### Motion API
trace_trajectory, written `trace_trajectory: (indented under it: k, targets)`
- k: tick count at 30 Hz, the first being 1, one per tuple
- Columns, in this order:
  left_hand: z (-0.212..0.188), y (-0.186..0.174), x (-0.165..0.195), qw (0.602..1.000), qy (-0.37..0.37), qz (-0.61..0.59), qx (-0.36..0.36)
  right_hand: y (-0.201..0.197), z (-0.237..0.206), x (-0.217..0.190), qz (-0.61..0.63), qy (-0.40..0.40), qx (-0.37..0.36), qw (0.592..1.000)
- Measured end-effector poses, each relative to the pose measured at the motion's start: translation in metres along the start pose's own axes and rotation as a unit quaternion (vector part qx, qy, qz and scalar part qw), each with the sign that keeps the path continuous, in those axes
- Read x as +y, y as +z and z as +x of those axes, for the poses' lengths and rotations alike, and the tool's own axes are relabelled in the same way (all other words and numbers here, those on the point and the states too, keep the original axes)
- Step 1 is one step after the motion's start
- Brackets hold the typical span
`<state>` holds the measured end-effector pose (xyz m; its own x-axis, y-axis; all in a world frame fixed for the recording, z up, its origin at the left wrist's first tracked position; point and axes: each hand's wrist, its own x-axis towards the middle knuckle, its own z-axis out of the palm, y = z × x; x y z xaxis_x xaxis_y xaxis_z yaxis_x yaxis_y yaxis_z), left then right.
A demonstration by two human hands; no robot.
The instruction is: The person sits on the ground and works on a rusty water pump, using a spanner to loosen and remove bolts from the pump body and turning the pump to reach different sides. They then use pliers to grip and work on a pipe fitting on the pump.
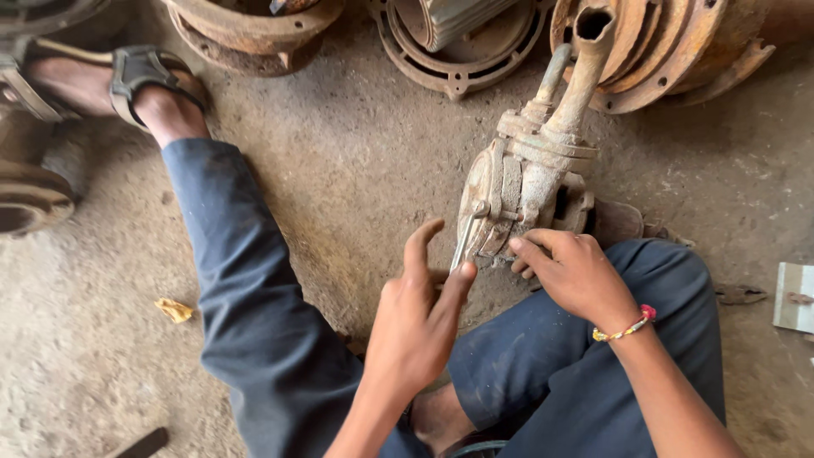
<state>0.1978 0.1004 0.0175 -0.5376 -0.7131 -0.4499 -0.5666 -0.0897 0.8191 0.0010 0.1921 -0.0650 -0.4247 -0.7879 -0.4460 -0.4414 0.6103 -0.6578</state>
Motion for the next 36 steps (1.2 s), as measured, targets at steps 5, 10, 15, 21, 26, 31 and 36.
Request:
trace_trajectory:
  k: [5,10,15,21,26,31,36]
  targets:
    - [0.004,-0.024,0.007,0.977,-0.005,-0.205,-0.054,-0.002,0.004,0.004,0.016,-0.029,-0.004,0.999]
    - [0.052,-0.016,0.009,0.957,0.214,-0.192,0.028,-0.004,0.007,0.005,0.04,-0.004,-0.004,0.999]
    - [0.129,0.005,0.001,0.964,0.256,-0.042,0.063,-0.007,0.012,0.001,0.021,0.023,-0.008,0.999]
    - [0.204,0.028,-0.05,0.941,0.227,0.25,-0.016,-0.005,0.016,0.005,0.047,0.037,0.004,0.998]
    - [0.206,0.029,-0.127,0.974,0.021,0.202,-0.104,-0.003,0.018,0.012,0.102,0.029,0.007,0.994]
    - [0.144,0.035,-0.166,0.987,0.022,0.076,-0.142,-0.004,0.019,0.013,0.12,0.056,-0.003,0.991]
    - [0.042,0.027,-0.111,0.994,-0.093,0.018,-0.05,-0.006,0.02,0.01,0.092,0.044,-0.003,0.995]
